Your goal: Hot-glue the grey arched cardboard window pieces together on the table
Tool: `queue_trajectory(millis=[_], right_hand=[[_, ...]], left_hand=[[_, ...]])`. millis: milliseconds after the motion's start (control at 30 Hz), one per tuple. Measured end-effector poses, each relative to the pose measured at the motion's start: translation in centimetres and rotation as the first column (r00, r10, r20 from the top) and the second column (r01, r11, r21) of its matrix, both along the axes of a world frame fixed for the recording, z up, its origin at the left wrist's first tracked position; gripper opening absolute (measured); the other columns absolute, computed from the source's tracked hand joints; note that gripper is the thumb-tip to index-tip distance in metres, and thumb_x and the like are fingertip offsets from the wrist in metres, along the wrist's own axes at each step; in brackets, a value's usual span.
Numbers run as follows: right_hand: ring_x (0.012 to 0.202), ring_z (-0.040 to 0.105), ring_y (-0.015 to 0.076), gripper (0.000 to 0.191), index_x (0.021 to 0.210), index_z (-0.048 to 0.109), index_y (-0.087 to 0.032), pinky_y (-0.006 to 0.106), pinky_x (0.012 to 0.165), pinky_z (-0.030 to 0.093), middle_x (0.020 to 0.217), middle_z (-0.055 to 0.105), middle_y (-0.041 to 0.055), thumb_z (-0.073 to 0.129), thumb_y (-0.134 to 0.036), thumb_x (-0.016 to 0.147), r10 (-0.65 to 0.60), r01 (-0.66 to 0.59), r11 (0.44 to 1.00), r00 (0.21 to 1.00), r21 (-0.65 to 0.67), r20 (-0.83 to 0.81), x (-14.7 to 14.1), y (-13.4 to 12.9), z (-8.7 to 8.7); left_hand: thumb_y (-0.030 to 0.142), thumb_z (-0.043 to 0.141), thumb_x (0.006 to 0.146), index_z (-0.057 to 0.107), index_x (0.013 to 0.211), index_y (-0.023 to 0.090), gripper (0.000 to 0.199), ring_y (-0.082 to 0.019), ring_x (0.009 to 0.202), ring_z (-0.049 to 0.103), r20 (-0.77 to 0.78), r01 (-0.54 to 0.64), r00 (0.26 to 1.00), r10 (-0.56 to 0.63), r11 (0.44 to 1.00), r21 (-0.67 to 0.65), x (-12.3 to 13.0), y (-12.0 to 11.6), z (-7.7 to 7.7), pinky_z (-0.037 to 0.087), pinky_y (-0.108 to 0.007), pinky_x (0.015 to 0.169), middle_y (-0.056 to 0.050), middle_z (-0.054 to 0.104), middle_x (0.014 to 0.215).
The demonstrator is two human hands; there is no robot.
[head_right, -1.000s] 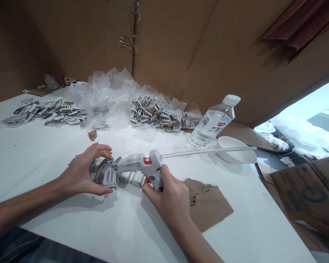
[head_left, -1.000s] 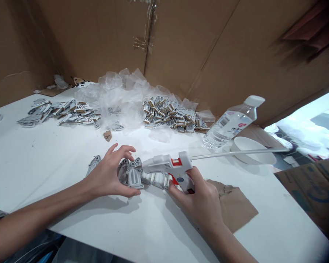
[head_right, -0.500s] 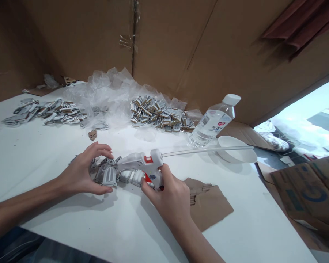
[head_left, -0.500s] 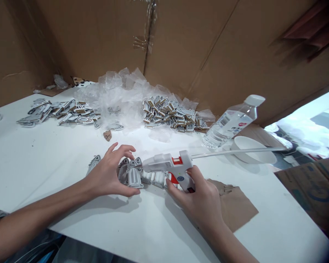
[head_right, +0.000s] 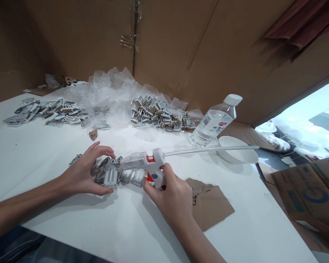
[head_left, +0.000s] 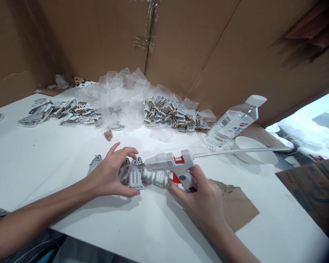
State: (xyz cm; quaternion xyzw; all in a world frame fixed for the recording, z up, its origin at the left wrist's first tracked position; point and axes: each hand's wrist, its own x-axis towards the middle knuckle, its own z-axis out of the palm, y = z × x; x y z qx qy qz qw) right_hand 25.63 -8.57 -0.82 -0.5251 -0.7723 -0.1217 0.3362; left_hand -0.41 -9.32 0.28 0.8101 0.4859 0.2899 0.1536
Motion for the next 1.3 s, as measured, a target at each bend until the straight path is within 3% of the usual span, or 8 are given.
queue_trajectory(millis=[500, 633, 767, 867, 967, 1133, 1300], right_hand=[[0.038, 0.040, 0.0084, 0.027, 0.081, 0.049, -0.021, 0.019, 0.043, 0.030, 0.046, 0.041, -0.0098, 0.063, -0.041, 0.070, -0.016, 0.012, 0.998, 0.997, -0.057, -0.077, 0.3, 0.0, 0.2], [0.041, 0.037, 0.0088, 0.028, 0.083, 0.050, -0.022, 0.021, 0.046, 0.031, 0.049, 0.043, -0.0093, 0.065, -0.041, 0.068, -0.055, 0.005, 0.969, 0.979, -0.247, -0.196, 0.0, -0.2, 0.8], [0.046, 0.034, 0.0088, 0.036, 0.077, 0.044, -0.023, 0.020, 0.045, 0.030, 0.051, 0.043, -0.0090, 0.066, -0.048, 0.066, -0.176, -0.050, 0.877, 0.892, -0.478, -0.416, -0.4, -0.1, 2.0], [0.048, 0.031, 0.0083, 0.041, 0.079, 0.043, -0.022, 0.020, 0.045, 0.027, 0.052, 0.040, -0.0095, 0.067, -0.052, 0.065, -0.264, -0.073, 0.833, 0.818, -0.549, -0.511, -0.1, 0.4, 2.7], [0.047, 0.030, 0.0083, 0.046, 0.083, 0.045, -0.022, 0.020, 0.045, 0.026, 0.052, 0.036, -0.0106, 0.070, -0.054, 0.062, -0.284, -0.077, 0.827, 0.798, -0.557, -0.532, 0.7, 1.0, 2.7], [0.051, 0.038, 0.0112, 0.049, 0.090, 0.050, -0.019, 0.023, 0.049, 0.034, 0.057, 0.041, -0.0085, 0.069, -0.055, 0.061, -0.278, -0.031, 0.853, 0.817, -0.521, -0.505, 1.8, 1.8, 2.4], [0.056, 0.050, 0.0158, 0.055, 0.104, 0.055, -0.014, 0.027, 0.055, 0.040, 0.065, 0.055, -0.0020, 0.065, -0.049, 0.064, -0.289, 0.013, 0.853, 0.844, -0.522, -0.451, 2.4, 2.4, 1.9]], left_hand=[[0.032, 0.072, 0.074, 0.033, 0.130, 0.025, 0.069, -0.026, 0.122, 0.055, -0.042, 0.033, 0.999, -0.029, 0.995, 0.091, -1.0, 0.7, -0.7, 0.012, -0.053, 0.120, -0.007, 0.056, 0.131], [0.032, 0.071, 0.075, 0.033, 0.132, 0.026, 0.069, -0.026, 0.127, 0.051, -0.026, 0.023, 0.999, -0.020, 0.995, 0.095, -1.4, 1.1, -0.8, 0.013, -0.053, 0.120, -0.007, 0.054, 0.134], [0.033, 0.072, 0.073, 0.036, 0.131, 0.027, 0.068, -0.027, 0.127, 0.050, 0.022, -0.014, 1.000, 0.014, 0.999, 0.044, -1.5, 1.3, -0.5, 0.021, -0.053, 0.118, -0.006, 0.054, 0.134], [0.033, 0.073, 0.072, 0.038, 0.130, 0.027, 0.067, -0.028, 0.124, 0.051, 0.054, -0.030, 0.998, 0.029, 0.999, 0.022, -1.5, 1.5, -0.4, 0.030, -0.053, 0.113, -0.007, 0.054, 0.132], [0.034, 0.074, 0.072, 0.038, 0.129, 0.026, 0.067, -0.028, 0.126, 0.048, 0.073, -0.039, 0.997, 0.037, 0.999, 0.026, -1.6, 1.8, -0.2, 0.033, -0.051, 0.111, -0.008, 0.052, 0.132], [0.039, 0.074, 0.071, 0.042, 0.126, 0.024, 0.065, -0.029, 0.125, 0.048, 0.117, -0.087, 0.990, 0.081, 0.995, 0.050, -3.2, 2.6, 1.9, 0.041, -0.045, 0.104, -0.010, 0.050, 0.132], [0.046, 0.071, 0.073, 0.044, 0.129, 0.026, 0.066, -0.031, 0.129, 0.045, -0.006, -0.075, 0.997, 0.074, 0.997, -0.010, -7.5, 1.4, 5.3, 0.038, -0.044, 0.107, -0.009, 0.046, 0.141]])
